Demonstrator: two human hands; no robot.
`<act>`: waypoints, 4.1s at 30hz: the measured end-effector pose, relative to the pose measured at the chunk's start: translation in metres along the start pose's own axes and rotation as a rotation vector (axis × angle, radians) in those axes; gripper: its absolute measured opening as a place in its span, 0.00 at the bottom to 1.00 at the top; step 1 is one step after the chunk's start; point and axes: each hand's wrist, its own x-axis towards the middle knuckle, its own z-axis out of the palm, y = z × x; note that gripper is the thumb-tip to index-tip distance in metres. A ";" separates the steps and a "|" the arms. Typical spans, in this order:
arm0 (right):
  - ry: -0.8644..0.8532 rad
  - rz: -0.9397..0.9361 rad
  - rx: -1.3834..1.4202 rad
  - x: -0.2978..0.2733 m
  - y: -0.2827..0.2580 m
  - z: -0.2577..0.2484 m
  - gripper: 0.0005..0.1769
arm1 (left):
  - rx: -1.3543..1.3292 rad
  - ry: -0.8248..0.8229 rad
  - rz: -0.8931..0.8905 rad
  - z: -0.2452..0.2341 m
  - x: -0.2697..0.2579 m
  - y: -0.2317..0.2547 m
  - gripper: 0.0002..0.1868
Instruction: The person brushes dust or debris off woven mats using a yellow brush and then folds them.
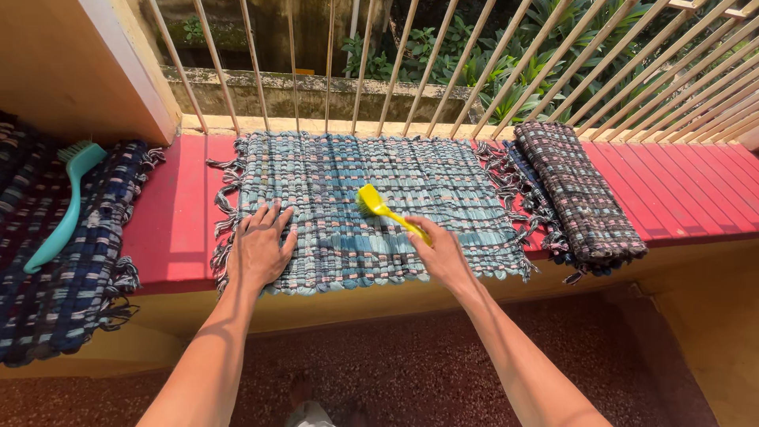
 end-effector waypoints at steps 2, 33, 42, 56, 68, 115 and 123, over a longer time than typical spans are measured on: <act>0.052 -0.040 -0.090 -0.006 -0.001 -0.003 0.22 | -0.013 0.020 0.004 0.002 0.001 0.002 0.29; 0.306 0.235 -0.132 -0.012 0.003 0.088 0.32 | 0.196 0.099 0.039 -0.015 -0.019 -0.061 0.28; 0.122 -0.125 -0.153 -0.006 -0.109 0.151 0.21 | 0.074 0.188 0.069 -0.025 -0.031 -0.092 0.30; 0.467 0.117 -0.129 0.067 -0.019 0.067 0.22 | -0.101 0.080 0.056 -0.029 -0.021 -0.101 0.31; -0.214 0.067 0.090 0.044 -0.129 0.153 0.32 | -0.103 0.098 0.049 -0.030 -0.017 -0.098 0.32; 0.155 -0.282 0.080 0.048 -0.057 0.146 0.18 | -0.051 0.089 -0.185 -0.020 -0.021 -0.088 0.26; 0.271 -0.082 0.084 0.091 -0.100 0.142 0.21 | -0.155 0.181 -0.192 -0.015 -0.028 -0.093 0.22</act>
